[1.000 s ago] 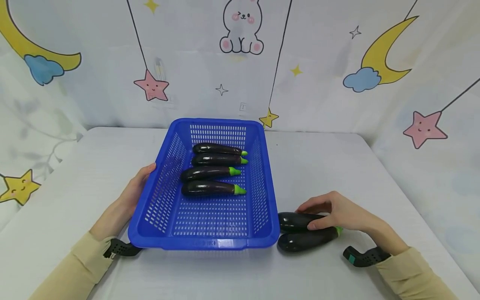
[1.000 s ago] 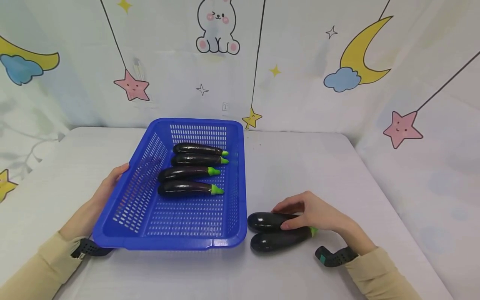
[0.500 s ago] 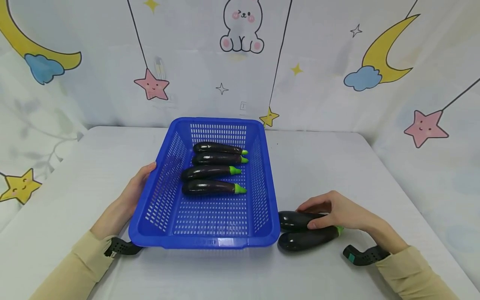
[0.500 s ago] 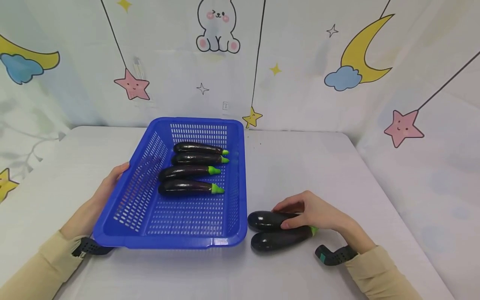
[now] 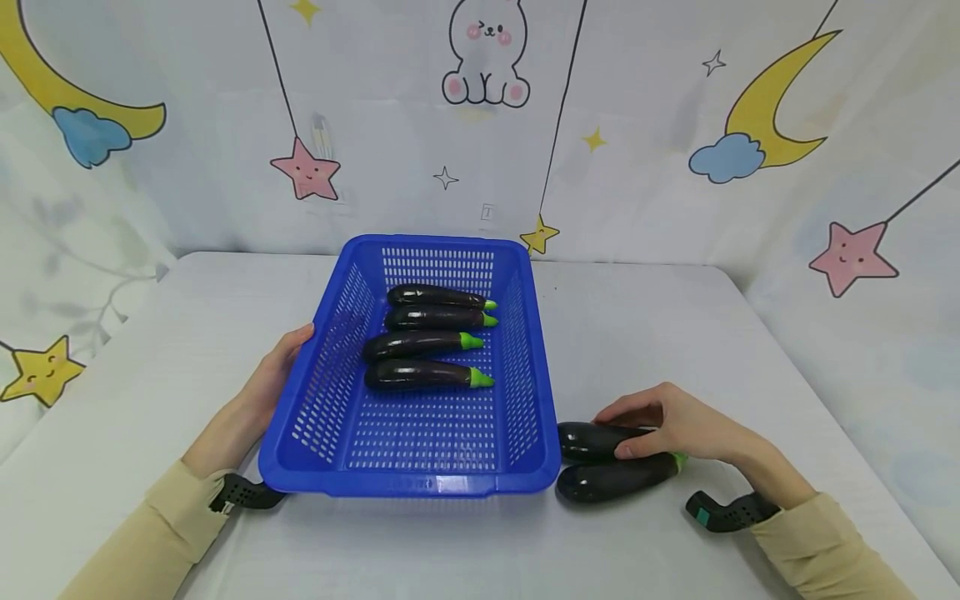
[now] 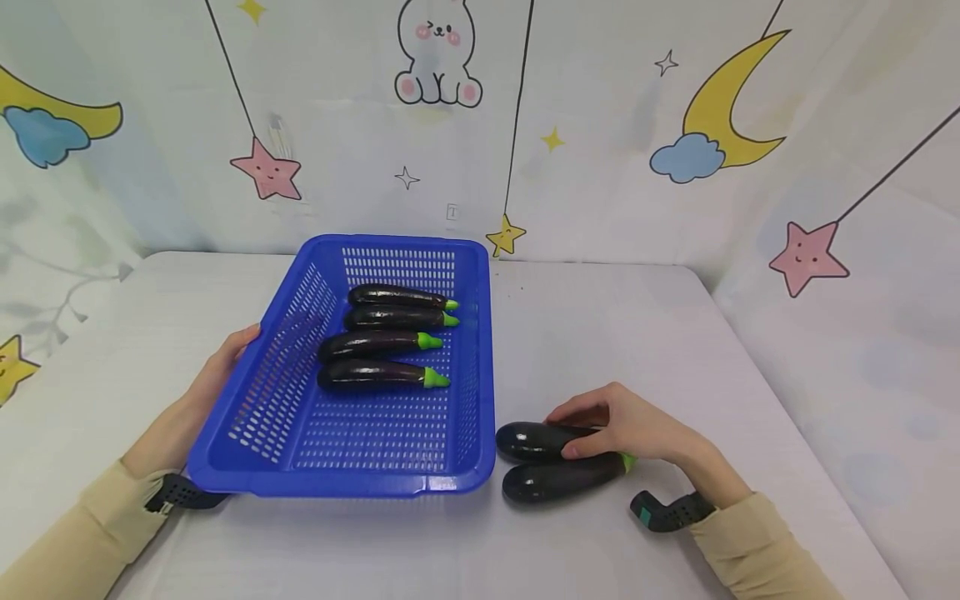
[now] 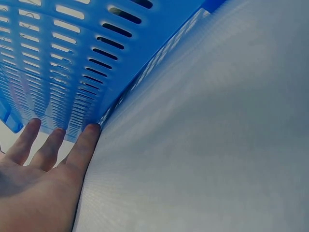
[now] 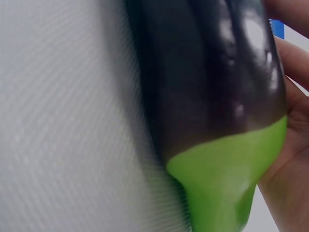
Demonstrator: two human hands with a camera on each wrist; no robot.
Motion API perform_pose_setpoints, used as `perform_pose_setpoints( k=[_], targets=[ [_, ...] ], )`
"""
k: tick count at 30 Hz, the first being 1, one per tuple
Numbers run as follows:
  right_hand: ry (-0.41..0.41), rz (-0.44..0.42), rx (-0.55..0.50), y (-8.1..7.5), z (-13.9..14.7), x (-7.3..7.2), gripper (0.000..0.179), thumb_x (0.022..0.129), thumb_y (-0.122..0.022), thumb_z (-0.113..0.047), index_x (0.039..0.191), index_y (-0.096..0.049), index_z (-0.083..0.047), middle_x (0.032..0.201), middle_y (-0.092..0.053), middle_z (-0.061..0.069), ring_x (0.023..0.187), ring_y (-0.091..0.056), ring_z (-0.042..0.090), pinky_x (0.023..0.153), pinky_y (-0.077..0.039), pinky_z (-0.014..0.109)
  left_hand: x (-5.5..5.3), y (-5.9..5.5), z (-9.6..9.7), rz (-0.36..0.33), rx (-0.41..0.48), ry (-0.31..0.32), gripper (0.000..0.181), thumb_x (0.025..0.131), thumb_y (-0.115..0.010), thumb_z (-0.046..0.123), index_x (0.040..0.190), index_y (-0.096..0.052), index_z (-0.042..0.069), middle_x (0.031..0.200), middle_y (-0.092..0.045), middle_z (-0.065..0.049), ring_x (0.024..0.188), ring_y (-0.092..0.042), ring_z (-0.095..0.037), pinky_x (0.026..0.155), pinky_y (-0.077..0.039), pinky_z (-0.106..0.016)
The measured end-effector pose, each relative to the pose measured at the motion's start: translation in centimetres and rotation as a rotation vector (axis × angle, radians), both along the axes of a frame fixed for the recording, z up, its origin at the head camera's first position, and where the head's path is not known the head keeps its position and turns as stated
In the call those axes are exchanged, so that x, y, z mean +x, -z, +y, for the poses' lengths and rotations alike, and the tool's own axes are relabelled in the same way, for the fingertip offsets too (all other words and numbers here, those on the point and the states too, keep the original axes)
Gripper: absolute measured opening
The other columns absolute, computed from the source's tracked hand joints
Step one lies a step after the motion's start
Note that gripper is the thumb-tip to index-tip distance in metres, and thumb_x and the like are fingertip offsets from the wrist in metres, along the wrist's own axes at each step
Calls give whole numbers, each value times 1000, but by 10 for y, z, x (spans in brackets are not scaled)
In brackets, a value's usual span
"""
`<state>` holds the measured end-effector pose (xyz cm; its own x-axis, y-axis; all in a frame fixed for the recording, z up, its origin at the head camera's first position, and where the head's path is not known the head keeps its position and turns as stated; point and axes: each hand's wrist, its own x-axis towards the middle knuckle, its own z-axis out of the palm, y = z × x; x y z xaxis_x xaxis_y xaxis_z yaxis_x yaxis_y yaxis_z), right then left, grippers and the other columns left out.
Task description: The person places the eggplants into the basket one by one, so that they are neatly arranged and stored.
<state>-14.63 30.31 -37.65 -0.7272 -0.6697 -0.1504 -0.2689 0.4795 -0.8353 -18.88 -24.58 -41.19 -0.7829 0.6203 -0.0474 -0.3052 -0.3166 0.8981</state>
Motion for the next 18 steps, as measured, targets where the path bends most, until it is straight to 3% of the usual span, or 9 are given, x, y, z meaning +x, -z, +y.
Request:
perform_pose_setpoints(
  k=[5,18],
  targets=[
    [3,4,5,0,0,0,35,89,-77,-15,123,-69,-17,122,-71,2,116,-65,13,98,-47,21,-1,0,0,-1,23,13,45,105,-33,49,137,-48,21,118,-67,0,100,-66,-11,81,-55,-29],
    [23,-6,25,0,-1,1,35,88,-78,-18,123,-70,-19,121,-71,1,116,-65,13,96,-48,22,0,0,-1,5,-28,-12,46,104,-33,51,139,-45,23,120,-65,0,103,-65,-12,84,-55,-30]
  ],
)
